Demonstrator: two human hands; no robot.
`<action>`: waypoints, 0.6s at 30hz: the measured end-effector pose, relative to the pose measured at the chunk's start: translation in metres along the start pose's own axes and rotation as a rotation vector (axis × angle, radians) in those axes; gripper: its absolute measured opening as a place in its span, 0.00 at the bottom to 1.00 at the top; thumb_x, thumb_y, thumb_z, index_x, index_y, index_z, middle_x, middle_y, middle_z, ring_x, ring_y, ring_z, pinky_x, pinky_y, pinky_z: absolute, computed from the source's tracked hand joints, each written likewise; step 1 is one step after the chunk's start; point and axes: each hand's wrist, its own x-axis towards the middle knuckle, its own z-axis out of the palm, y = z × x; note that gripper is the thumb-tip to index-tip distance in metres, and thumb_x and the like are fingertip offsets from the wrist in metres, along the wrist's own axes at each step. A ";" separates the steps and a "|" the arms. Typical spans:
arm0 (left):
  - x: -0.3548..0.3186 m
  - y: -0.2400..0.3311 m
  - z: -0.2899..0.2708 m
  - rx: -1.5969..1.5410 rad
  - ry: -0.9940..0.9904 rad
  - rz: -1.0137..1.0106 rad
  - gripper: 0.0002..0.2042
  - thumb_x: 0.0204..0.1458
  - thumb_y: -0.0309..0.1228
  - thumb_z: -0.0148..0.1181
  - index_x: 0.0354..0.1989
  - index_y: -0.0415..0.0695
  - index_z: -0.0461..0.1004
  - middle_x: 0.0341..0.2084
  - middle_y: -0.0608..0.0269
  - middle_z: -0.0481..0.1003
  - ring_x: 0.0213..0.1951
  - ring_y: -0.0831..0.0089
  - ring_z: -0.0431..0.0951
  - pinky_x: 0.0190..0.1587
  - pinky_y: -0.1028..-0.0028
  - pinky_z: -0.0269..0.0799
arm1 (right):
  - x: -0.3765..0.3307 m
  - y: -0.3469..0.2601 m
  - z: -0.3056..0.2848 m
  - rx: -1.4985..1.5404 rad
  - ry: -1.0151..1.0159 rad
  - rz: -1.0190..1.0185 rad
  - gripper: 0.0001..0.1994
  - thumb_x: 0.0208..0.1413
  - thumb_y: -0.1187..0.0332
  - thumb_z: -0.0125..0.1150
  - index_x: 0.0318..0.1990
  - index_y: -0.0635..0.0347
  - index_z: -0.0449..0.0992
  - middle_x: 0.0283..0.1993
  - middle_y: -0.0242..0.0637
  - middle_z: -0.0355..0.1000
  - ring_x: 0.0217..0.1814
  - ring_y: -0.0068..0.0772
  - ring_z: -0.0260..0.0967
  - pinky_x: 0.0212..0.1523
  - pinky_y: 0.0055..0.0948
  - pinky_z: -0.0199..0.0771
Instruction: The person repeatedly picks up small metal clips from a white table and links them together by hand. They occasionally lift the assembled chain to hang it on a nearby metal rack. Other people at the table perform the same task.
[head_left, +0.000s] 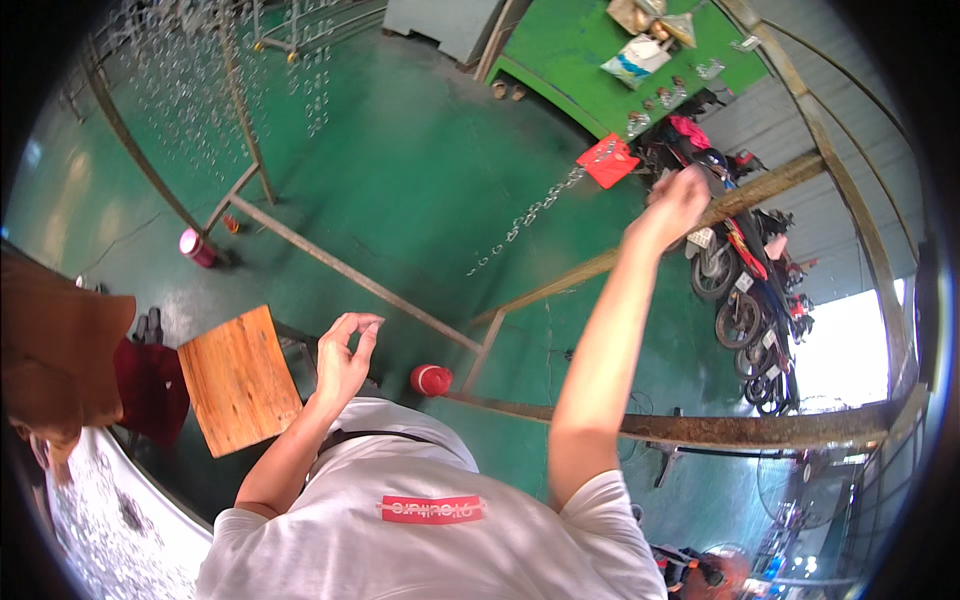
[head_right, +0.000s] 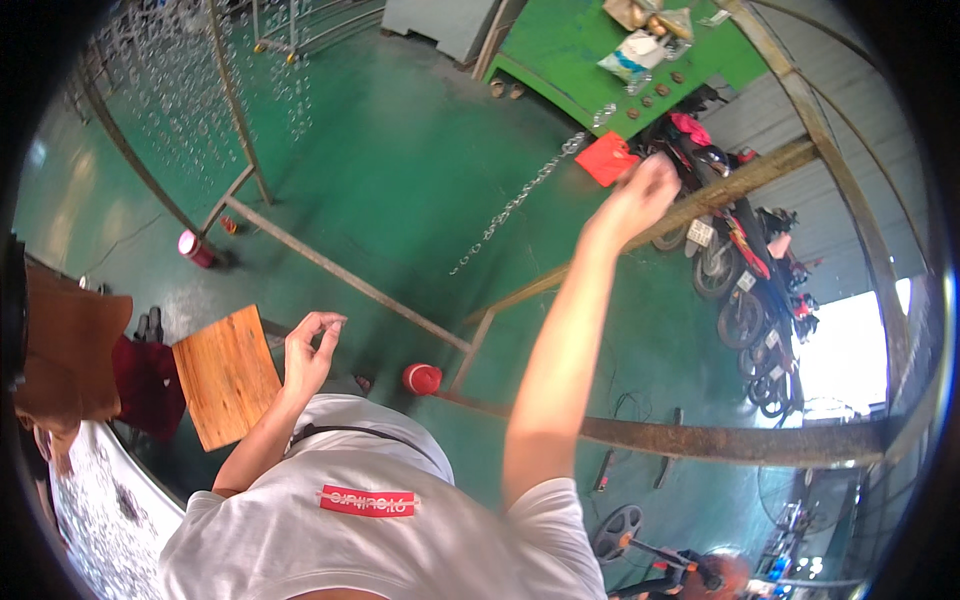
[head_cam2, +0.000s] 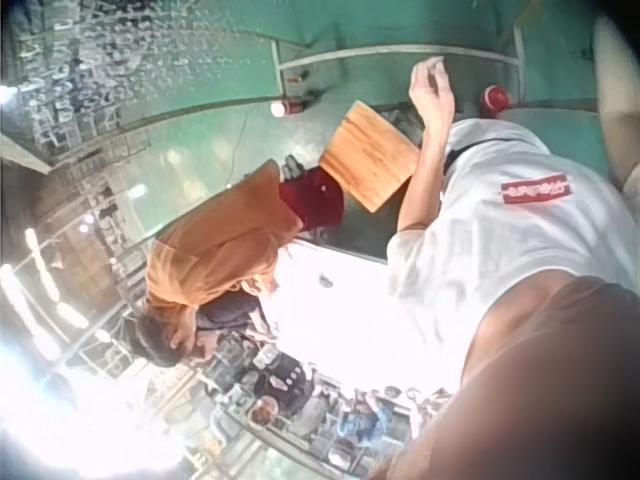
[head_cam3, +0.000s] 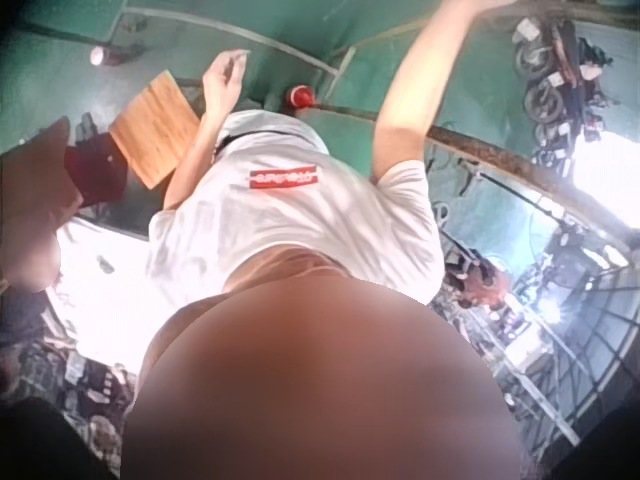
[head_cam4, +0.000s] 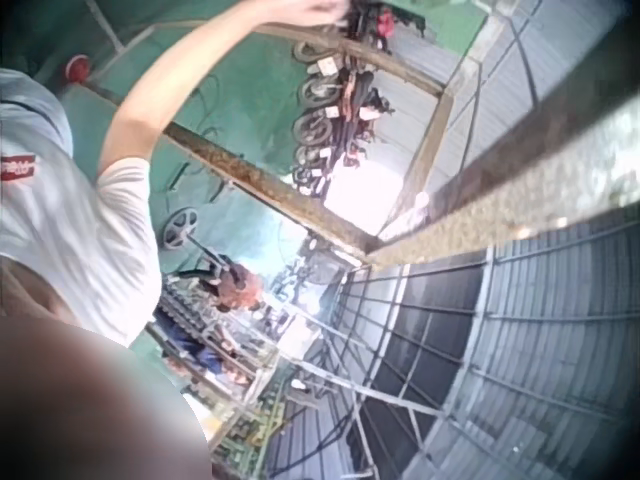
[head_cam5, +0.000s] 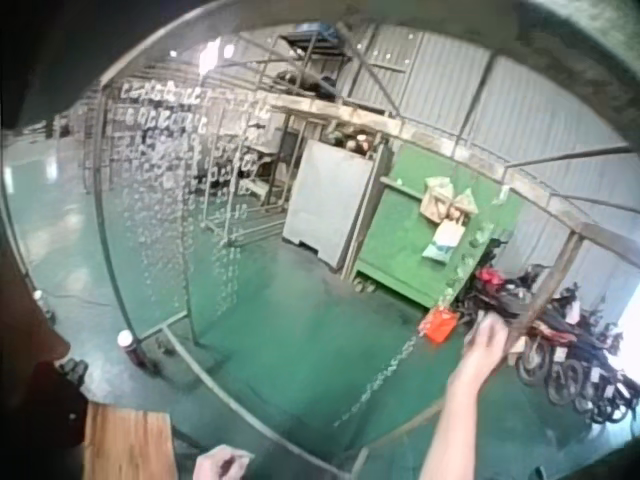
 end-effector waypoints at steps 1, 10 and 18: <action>-0.007 0.001 -0.001 0.017 0.010 -0.014 0.06 0.52 0.23 0.54 0.36 0.38 0.76 0.28 0.57 0.75 0.33 0.65 0.76 0.38 0.72 0.70 | -0.029 0.032 -0.011 -0.028 -0.029 0.023 0.06 0.60 0.68 0.54 0.38 0.60 0.65 0.29 0.28 0.62 0.25 0.18 0.57 0.25 0.19 0.59; -0.064 -0.013 -0.022 0.118 0.068 -0.184 0.05 0.52 0.24 0.54 0.35 0.37 0.75 0.30 0.56 0.76 0.34 0.63 0.76 0.39 0.70 0.70 | -0.200 0.265 -0.089 -0.686 -0.496 0.538 0.19 0.45 0.67 0.69 0.47 0.52 0.77 0.39 0.38 0.69 0.38 0.32 0.67 0.42 0.31 0.69; -0.083 -0.022 -0.037 0.154 0.108 -0.323 0.05 0.52 0.23 0.55 0.35 0.38 0.75 0.31 0.55 0.76 0.35 0.64 0.77 0.42 0.72 0.70 | -0.201 0.299 -0.061 -0.580 -0.328 0.508 0.14 0.46 0.67 0.70 0.43 0.48 0.80 0.45 0.35 0.64 0.37 0.27 0.60 0.43 0.27 0.67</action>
